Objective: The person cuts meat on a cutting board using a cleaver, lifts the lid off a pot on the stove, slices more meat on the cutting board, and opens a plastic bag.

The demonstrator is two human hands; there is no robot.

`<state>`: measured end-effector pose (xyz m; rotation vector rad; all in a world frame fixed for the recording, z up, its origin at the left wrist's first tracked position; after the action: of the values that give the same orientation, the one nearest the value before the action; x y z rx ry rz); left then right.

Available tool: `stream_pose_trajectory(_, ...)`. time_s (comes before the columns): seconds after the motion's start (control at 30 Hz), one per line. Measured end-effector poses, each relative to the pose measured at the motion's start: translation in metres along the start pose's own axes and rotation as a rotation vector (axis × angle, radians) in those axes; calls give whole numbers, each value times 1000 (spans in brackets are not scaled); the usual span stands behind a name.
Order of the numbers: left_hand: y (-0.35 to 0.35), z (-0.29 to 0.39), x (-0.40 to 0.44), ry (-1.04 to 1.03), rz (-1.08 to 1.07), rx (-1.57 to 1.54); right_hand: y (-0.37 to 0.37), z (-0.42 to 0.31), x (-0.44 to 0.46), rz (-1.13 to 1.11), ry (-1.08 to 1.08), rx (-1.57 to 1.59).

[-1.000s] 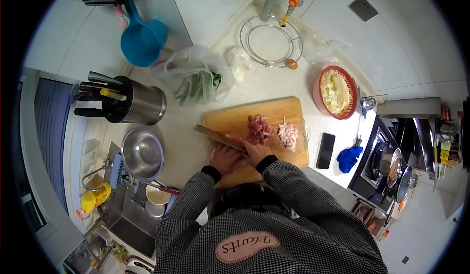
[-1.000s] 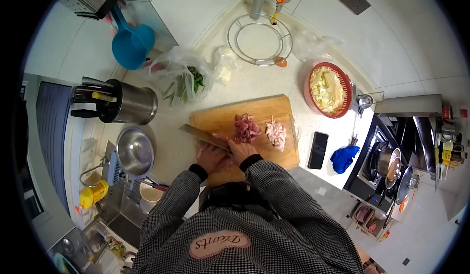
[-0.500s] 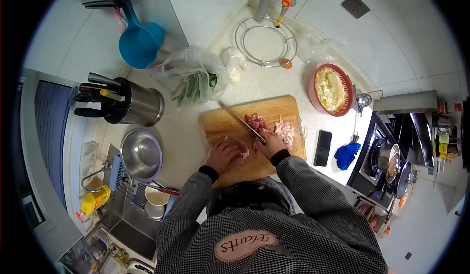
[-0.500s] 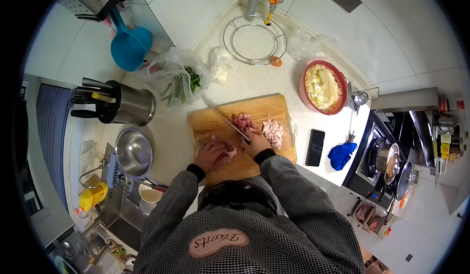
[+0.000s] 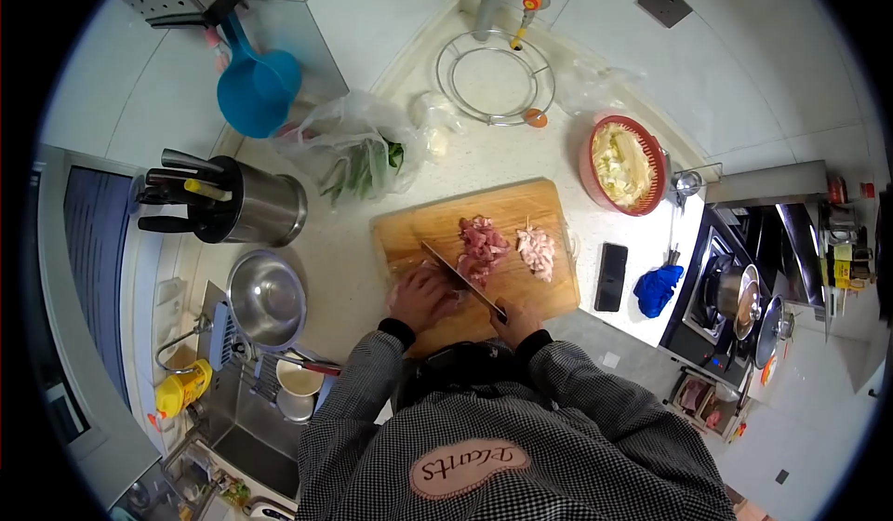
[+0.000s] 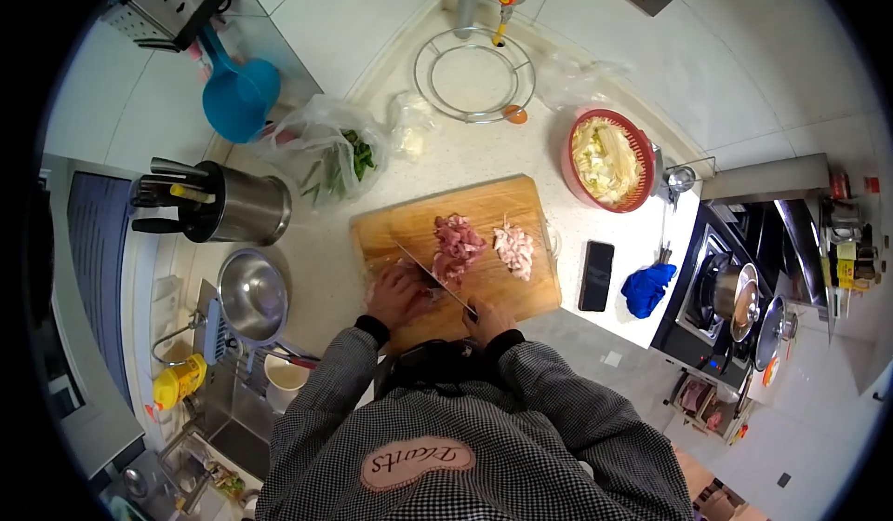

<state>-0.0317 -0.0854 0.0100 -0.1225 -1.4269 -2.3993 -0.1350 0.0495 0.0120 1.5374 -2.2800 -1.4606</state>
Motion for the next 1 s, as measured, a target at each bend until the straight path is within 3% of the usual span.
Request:
stream_pose_trajectory(0.1,0,1,0,-13,2,-49,-33,14,21,-22,-4,128)
stream_pose_trajectory(0.17,-3,1,-1,-25,-7,-78,-33,-16,40,-94,-3,25)
stream_pose_trajectory(0.37,-9,2,-2,-39,14,-8,-14,-44,73,3,39,-11)
stream_pose_trajectory(0.53,-1,4,-2,-3,11,61,15,-4,49,143,43,60)
stream_pose_trajectory(0.6,3,6,2,-14,53,65,22,-8,33,207,161,105)
stream_pose_trajectory(0.63,6,8,1,-20,88,67,21,-6,23,30,-21,54)
stream_pose_trajectory(0.73,3,8,0,-8,53,63,5,10,3,-46,-100,58)
stream_pose_trajectory(1.0,0,5,-1,-6,72,23,-11,9,2,-42,-94,93)
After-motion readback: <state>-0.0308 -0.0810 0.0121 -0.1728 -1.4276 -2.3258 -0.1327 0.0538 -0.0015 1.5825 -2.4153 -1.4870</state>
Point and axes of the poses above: each hand's wrist, its own x-axis towards the middle knuckle, its own y-axis out of the back of the hand, z = x × y, the point moved 9 cm from there along x, towards the middle knuckle
